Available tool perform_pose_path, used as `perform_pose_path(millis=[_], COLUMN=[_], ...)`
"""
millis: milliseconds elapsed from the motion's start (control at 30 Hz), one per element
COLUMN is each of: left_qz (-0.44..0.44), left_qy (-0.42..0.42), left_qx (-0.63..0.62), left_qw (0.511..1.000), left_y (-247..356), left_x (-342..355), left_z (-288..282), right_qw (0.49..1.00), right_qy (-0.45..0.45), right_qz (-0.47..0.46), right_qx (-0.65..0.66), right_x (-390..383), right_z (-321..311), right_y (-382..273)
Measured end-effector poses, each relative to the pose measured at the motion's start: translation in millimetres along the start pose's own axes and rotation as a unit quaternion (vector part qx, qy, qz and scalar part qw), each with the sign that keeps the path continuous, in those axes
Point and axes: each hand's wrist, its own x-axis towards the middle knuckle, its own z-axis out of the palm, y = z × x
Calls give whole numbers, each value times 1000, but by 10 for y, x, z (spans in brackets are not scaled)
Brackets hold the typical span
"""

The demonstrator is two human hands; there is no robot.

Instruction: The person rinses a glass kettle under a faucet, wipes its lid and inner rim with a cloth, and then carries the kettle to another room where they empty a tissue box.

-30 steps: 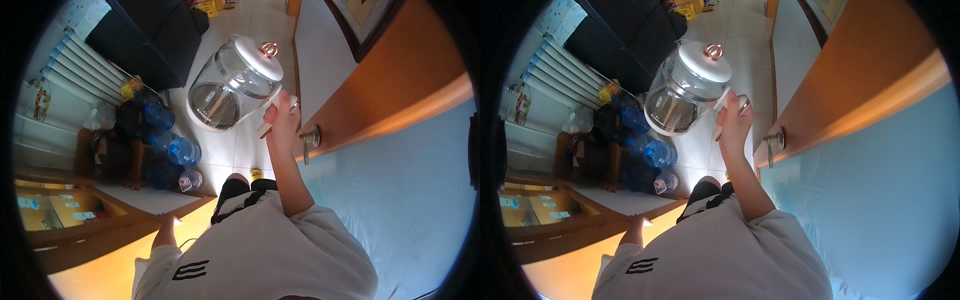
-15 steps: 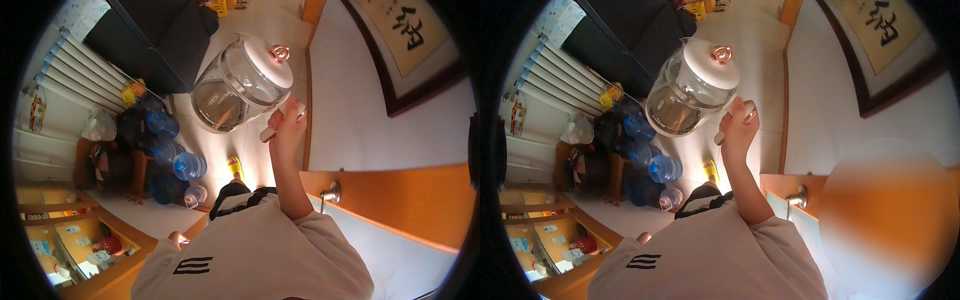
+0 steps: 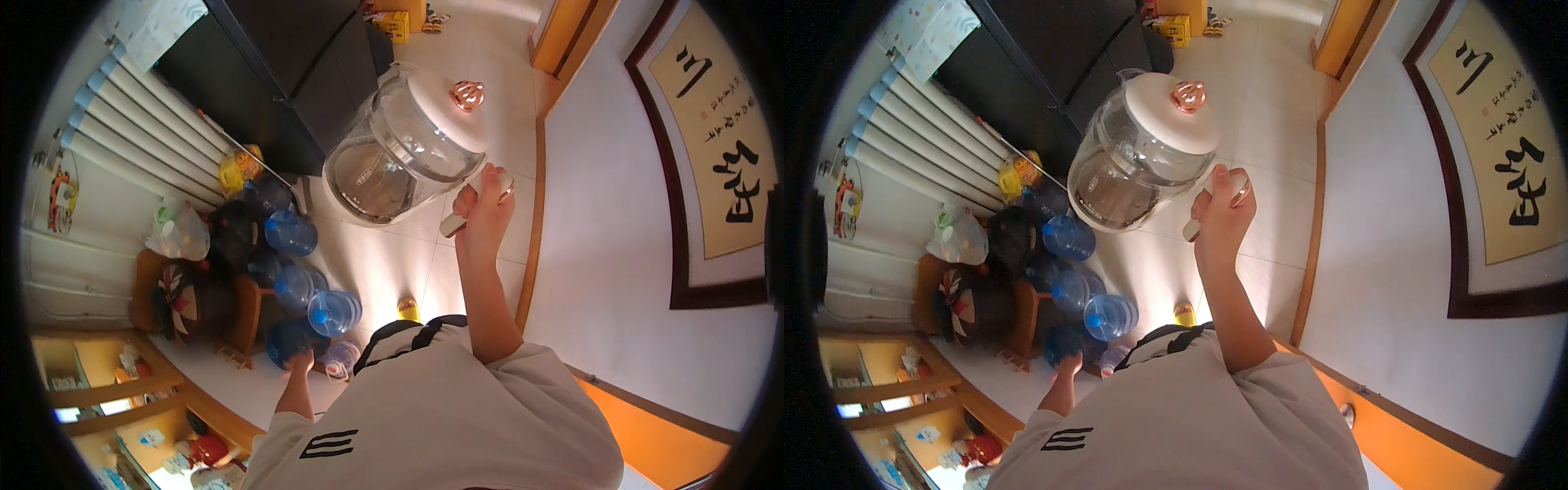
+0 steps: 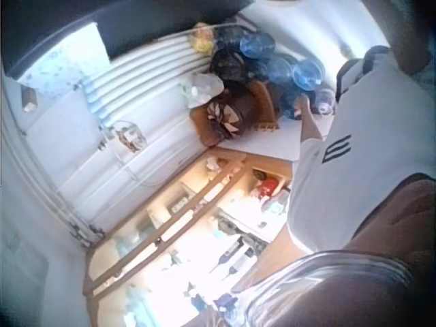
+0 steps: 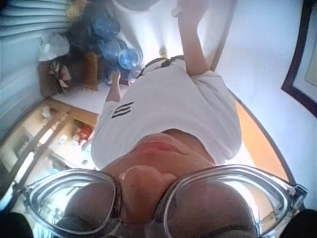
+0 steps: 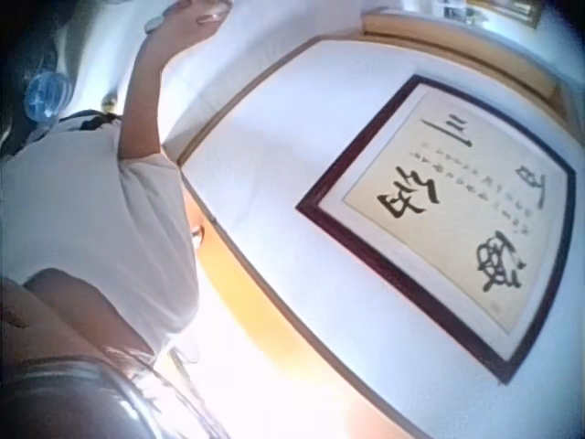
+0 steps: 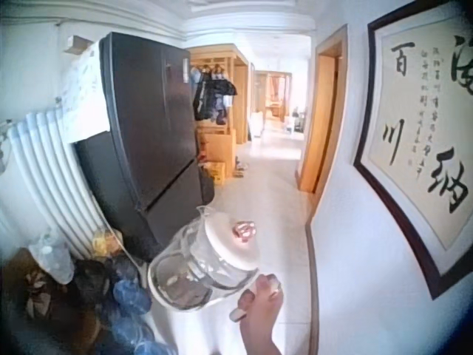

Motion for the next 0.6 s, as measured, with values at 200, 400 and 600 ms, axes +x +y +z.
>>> perform_pose_path(millis=[200,400,600], left_qz=[251,445,669], left_qy=[278,150,429], left_qx=[-326,-556,-348], left_qw=[868,685,498], left_y=[2025,4645,6321], left_x=[871,140,-638], left_z=[-1473,-3127,-5460], right_qw=[1000,998,997], right_qy=[19,54,62], right_qz=[10,-1,25], right_qx=[19,27,33], right_x=[1130,2963,5314], right_z=[-36,-467,-307], right_y=[195,630,911])
